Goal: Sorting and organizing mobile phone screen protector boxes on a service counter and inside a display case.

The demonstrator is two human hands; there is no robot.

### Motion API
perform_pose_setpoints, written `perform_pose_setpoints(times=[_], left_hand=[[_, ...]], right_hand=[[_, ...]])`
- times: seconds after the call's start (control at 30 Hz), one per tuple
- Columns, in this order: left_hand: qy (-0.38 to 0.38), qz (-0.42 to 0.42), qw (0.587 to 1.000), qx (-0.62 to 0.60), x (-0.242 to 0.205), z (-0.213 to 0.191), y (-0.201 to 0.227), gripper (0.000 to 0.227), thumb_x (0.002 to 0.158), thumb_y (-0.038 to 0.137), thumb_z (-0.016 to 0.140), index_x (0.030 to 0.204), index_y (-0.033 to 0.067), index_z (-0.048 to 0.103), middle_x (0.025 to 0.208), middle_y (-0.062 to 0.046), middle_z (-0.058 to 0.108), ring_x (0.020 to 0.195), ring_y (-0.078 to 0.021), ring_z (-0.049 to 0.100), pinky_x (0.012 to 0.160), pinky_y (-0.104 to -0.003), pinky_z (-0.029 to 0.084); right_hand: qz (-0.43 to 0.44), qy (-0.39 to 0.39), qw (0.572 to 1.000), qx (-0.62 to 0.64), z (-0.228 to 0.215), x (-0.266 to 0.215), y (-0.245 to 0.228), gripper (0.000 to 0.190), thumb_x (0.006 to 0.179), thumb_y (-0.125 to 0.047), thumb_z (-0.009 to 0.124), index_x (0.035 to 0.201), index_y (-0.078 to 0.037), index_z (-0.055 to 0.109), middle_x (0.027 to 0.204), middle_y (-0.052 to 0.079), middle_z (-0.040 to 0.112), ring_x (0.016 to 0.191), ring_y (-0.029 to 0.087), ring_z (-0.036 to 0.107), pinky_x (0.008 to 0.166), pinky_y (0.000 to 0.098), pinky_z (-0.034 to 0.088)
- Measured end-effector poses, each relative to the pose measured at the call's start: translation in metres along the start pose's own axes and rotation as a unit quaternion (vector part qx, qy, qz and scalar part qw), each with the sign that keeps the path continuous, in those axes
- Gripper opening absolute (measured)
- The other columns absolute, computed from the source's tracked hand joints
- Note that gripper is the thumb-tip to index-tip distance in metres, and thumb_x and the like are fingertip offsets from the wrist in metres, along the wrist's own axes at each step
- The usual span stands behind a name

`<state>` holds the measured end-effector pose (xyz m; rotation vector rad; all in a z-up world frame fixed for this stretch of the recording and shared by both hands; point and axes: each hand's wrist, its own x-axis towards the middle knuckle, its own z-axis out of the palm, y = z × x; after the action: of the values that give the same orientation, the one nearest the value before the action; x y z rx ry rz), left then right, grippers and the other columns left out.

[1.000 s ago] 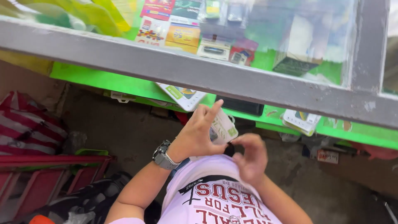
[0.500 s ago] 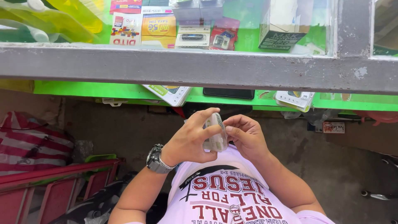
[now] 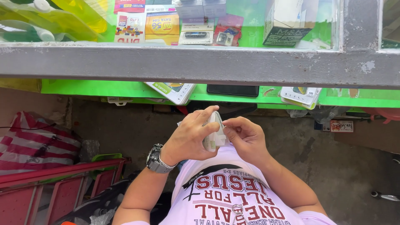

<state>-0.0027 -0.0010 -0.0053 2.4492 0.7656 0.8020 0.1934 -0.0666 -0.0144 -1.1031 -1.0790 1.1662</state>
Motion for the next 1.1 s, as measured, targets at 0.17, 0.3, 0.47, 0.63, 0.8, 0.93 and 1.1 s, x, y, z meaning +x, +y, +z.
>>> perform_pose_setpoints(times=[0.17, 0.3, 0.47, 0.63, 0.8, 0.93, 1.1], left_hand=[[-0.002, -0.008, 0.992, 0.122, -0.002, -0.004, 0.008, 0.077, 0.058, 0.036, 0.088, 0.128, 0.0291, 0.057, 0.136, -0.018, 0.056, 0.104, -0.0378, 0.064, 0.078, -0.046, 0.051], [-0.003, -0.017, 0.983, 0.181, 0.001, -0.008, 0.020, 0.068, 0.064, 0.036, 0.090, 0.123, 0.0309, 0.056, 0.131, -0.018, 0.057, 0.101, -0.0366, 0.063, 0.074, -0.043, 0.047], [-0.006, -0.015, 0.978, 0.210, 0.003, -0.009, 0.018, 0.065, 0.066, 0.035, 0.090, 0.120, 0.0296, 0.055, 0.132, -0.019, 0.056, 0.101, -0.0375, 0.063, 0.073, -0.044, 0.046], [-0.028, -0.034, 0.974, 0.220, 0.007, -0.017, 0.023, 0.064, 0.066, 0.035, 0.086, 0.122, 0.0304, 0.055, 0.131, -0.020, 0.055, 0.098, -0.0379, 0.063, 0.071, -0.045, 0.046], [-0.041, -0.024, 0.964, 0.263, 0.008, -0.009, 0.018, 0.072, 0.058, 0.028, 0.078, 0.127, 0.0289, 0.056, 0.126, -0.022, 0.054, 0.091, -0.0400, 0.062, 0.065, -0.046, 0.044], [-0.034, -0.021, 0.964, 0.261, 0.016, -0.021, 0.024, 0.073, 0.054, 0.028, 0.077, 0.125, 0.0286, 0.060, 0.126, -0.024, 0.054, 0.089, -0.0412, 0.061, 0.065, -0.049, 0.042], [-0.082, -0.042, 0.968, 0.233, 0.018, -0.048, 0.027, 0.057, 0.054, 0.020, 0.075, 0.108, 0.0215, 0.055, 0.123, -0.025, 0.056, 0.076, -0.0363, 0.060, 0.060, -0.048, 0.047]], right_hand=[[-0.079, 0.016, 0.970, -0.229, 0.010, -0.005, -0.026, 0.011, 0.085, -0.007, 0.082, 0.095, -0.006, 0.080, 0.084, 0.006, 0.072, 0.068, 0.012, 0.067, 0.062, 0.0221, 0.058], [-0.034, 0.054, 0.952, -0.299, 0.013, -0.009, -0.023, 0.010, 0.085, -0.011, 0.083, 0.089, -0.003, 0.078, 0.085, 0.011, 0.074, 0.068, 0.018, 0.072, 0.065, 0.0254, 0.060], [0.017, 0.025, 0.949, -0.315, 0.011, -0.006, -0.025, 0.006, 0.087, -0.008, 0.076, 0.086, -0.003, 0.075, 0.080, 0.011, 0.074, 0.069, 0.020, 0.073, 0.066, 0.0281, 0.061], [0.060, -0.019, 0.950, -0.305, 0.003, -0.004, -0.024, 0.004, 0.091, -0.006, 0.072, 0.089, -0.005, 0.075, 0.085, 0.012, 0.075, 0.075, 0.026, 0.075, 0.073, 0.0332, 0.062], [0.030, -0.012, 0.949, -0.314, 0.001, -0.003, -0.017, 0.003, 0.094, -0.010, 0.071, 0.093, -0.007, 0.071, 0.085, 0.012, 0.072, 0.077, 0.030, 0.073, 0.075, 0.0390, 0.060], [-0.018, -0.031, 0.928, -0.370, -0.001, 0.000, -0.031, 0.007, 0.096, -0.016, 0.068, 0.095, -0.010, 0.069, 0.079, 0.012, 0.069, 0.075, 0.033, 0.071, 0.068, 0.0417, 0.057], [0.160, 0.107, 0.969, -0.156, -0.026, 0.009, -0.019, 0.013, 0.105, -0.012, 0.058, 0.099, -0.001, 0.060, 0.087, 0.015, 0.076, 0.072, 0.024, 0.076, 0.066, 0.0313, 0.064]])
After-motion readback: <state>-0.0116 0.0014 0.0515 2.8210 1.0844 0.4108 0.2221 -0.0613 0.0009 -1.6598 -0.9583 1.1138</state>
